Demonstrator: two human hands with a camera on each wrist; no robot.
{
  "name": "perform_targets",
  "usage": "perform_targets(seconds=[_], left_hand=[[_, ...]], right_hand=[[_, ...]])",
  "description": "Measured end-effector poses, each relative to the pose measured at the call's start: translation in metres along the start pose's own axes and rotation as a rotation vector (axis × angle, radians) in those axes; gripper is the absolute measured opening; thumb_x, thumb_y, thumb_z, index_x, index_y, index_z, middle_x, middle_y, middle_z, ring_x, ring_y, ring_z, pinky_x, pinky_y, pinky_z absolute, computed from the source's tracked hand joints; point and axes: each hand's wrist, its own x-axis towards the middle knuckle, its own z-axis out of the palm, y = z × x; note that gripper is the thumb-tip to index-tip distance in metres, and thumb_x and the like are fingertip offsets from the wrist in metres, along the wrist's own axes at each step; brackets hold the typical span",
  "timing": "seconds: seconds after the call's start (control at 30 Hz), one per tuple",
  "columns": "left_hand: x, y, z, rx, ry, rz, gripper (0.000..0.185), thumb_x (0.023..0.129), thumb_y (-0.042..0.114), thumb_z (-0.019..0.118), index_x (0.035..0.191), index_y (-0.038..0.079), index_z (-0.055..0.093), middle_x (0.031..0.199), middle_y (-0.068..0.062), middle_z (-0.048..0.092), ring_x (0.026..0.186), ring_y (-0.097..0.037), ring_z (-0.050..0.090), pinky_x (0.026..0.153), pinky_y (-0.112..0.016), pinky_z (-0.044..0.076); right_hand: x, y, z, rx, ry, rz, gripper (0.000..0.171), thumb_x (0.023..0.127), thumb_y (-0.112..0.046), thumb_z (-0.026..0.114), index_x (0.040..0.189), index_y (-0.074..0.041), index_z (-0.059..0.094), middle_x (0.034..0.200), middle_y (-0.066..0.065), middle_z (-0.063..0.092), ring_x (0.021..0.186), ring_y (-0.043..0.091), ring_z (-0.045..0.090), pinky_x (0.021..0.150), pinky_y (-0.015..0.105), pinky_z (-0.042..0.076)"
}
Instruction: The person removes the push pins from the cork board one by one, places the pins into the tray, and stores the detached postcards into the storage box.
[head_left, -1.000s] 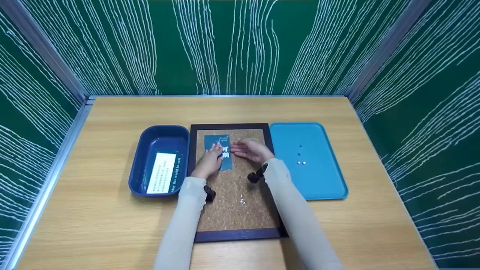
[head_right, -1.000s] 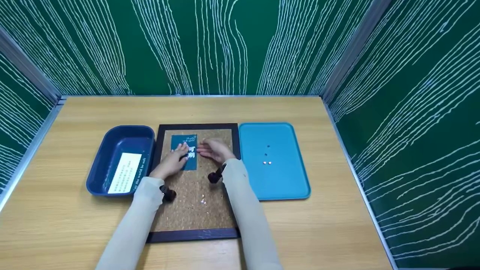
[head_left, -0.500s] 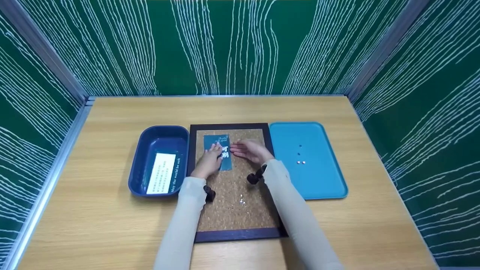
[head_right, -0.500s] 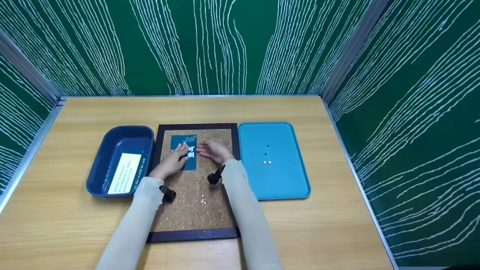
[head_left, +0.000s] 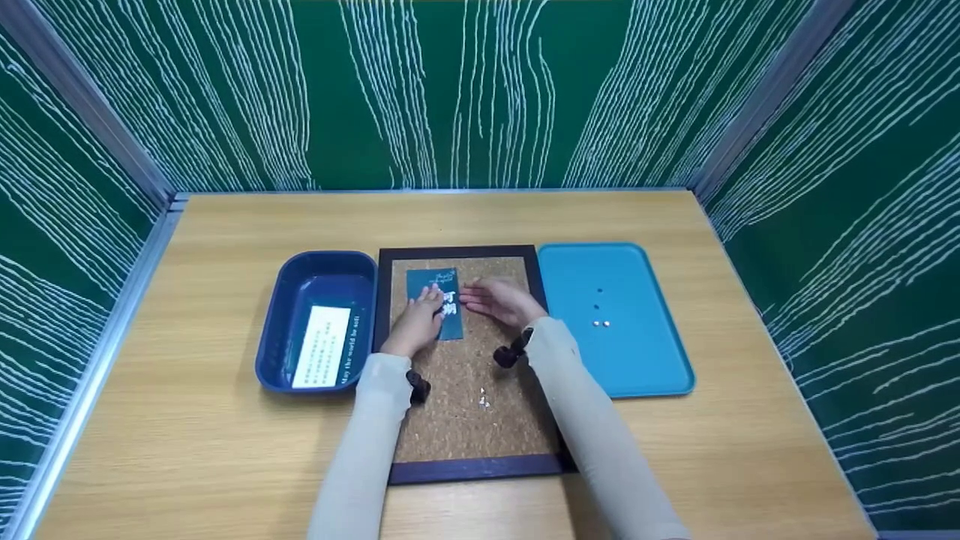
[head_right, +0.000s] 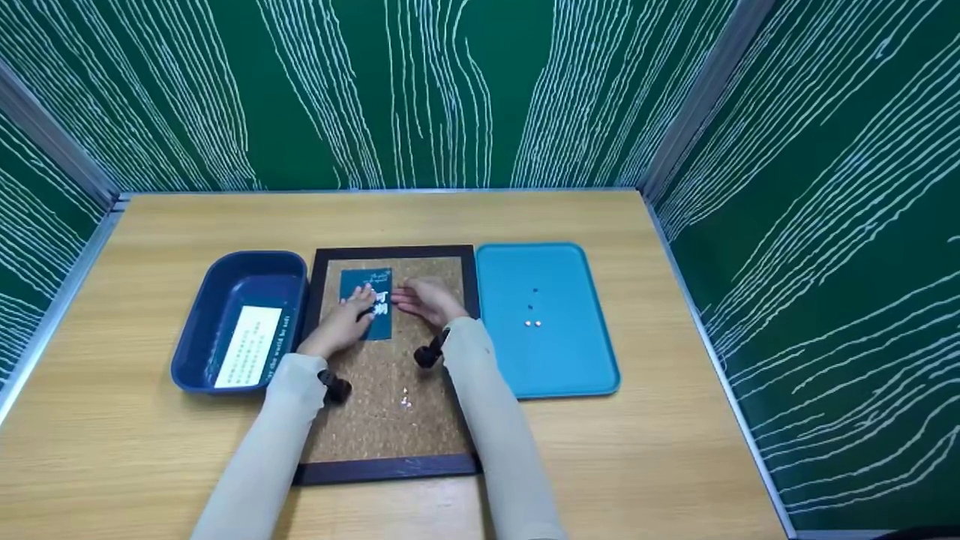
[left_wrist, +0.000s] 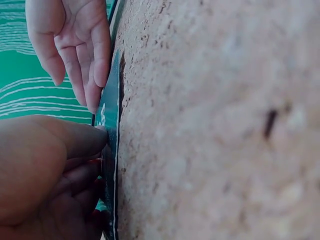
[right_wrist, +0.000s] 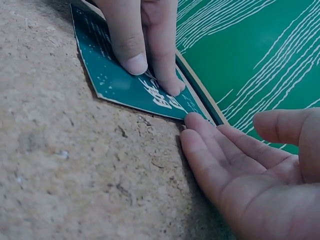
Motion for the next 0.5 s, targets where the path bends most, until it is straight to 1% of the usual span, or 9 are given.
perform_targets(seconds=[0.17, 0.3, 0.5], left_hand=[[0.0001, 0.0005, -0.0004, -0.002, -0.006, -0.004, 0.049, 0.103, 0.018, 0.043, 0.149, 0.006, 0.032, 0.159, -0.009, 0.022, 0.149, -0.025, 0.015, 0.122, -0.043, 0.013], [0.0005, 0.0007, -0.0010, 0.005, -0.008, 0.003, 0.049, 0.103, 0.018, 0.043, 0.149, 0.005, 0.033, 0.159, -0.010, 0.022, 0.149, -0.026, 0.015, 0.122, -0.043, 0.013], [-0.0001, 0.0010, -0.0010, -0.004, -0.010, 0.001, 0.049, 0.103, 0.018, 0.043, 0.149, 0.005, 0.032, 0.159, -0.009, 0.021, 0.149, -0.025, 0.014, 0.122, -0.043, 0.013]], right_hand=[[-0.0009, -0.0009, -0.0001, -0.028, 0.001, 0.002, 0.031, 0.101, -0.013, 0.045, 0.123, 0.002, 0.060, 0.120, 0.016, 0.066, 0.106, 0.021, 0.067, 0.094, 0.031, 0.053], [-0.0009, -0.0021, 0.0008, -0.055, 0.016, 0.001, 0.029, 0.101, -0.014, 0.046, 0.121, 0.001, 0.062, 0.118, 0.015, 0.067, 0.104, 0.020, 0.067, 0.093, 0.030, 0.054], [-0.0001, -0.0013, 0.0045, -0.066, 0.040, -0.020, 0.029, 0.100, -0.010, 0.047, 0.123, 0.003, 0.059, 0.116, 0.016, 0.066, 0.100, 0.019, 0.067, 0.090, 0.029, 0.055]])
